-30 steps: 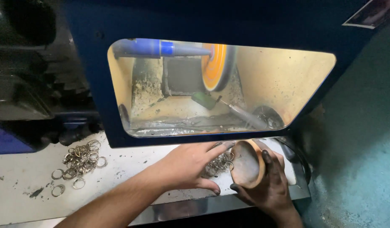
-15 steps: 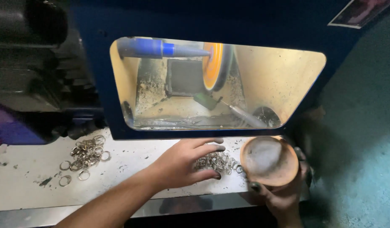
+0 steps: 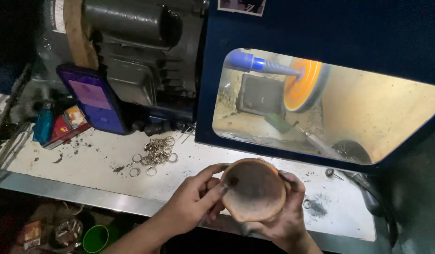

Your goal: The person repeatedly presses small metal rings against a rotating buffing wheel inside a blue bench grinder to polish them. They handle the rings one at a time, occasionally pausing to pick up more from a pile on the table and continue the process.

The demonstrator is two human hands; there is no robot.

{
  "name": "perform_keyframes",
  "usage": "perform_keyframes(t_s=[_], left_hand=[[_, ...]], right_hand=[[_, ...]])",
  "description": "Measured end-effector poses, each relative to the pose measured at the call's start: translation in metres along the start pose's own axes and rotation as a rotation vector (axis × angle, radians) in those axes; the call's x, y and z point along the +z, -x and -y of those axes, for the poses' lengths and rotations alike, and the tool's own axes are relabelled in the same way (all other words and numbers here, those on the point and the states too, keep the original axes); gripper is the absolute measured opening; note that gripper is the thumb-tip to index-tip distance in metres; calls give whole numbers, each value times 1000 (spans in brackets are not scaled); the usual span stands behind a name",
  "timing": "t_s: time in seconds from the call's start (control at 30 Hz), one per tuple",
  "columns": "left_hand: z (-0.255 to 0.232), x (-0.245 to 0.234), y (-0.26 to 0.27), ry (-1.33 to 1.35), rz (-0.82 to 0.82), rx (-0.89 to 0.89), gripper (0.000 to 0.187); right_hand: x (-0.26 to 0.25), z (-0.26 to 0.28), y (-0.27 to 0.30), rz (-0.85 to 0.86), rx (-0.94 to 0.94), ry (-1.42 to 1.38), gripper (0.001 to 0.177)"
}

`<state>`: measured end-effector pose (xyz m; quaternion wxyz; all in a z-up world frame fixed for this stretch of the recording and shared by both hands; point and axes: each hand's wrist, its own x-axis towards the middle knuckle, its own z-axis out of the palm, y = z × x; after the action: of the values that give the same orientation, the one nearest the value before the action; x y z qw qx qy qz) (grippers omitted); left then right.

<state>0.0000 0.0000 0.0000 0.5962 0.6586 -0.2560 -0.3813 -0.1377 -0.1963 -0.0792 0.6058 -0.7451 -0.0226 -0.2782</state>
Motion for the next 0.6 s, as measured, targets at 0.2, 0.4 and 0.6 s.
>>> perform_keyframes(t_s=[0.2,0.4,0.6], left_hand=[[7,-11,12,60,-77,-111,43],[18,-21,23,12,-195,-244,41],[36,-119,85,-199,-854,-417,59]], right_hand=[[19,8,-13,49,-43,12,118],[-10,19,-14,183,-120,353,123],[-84,34,4,-157,272,765,58]])
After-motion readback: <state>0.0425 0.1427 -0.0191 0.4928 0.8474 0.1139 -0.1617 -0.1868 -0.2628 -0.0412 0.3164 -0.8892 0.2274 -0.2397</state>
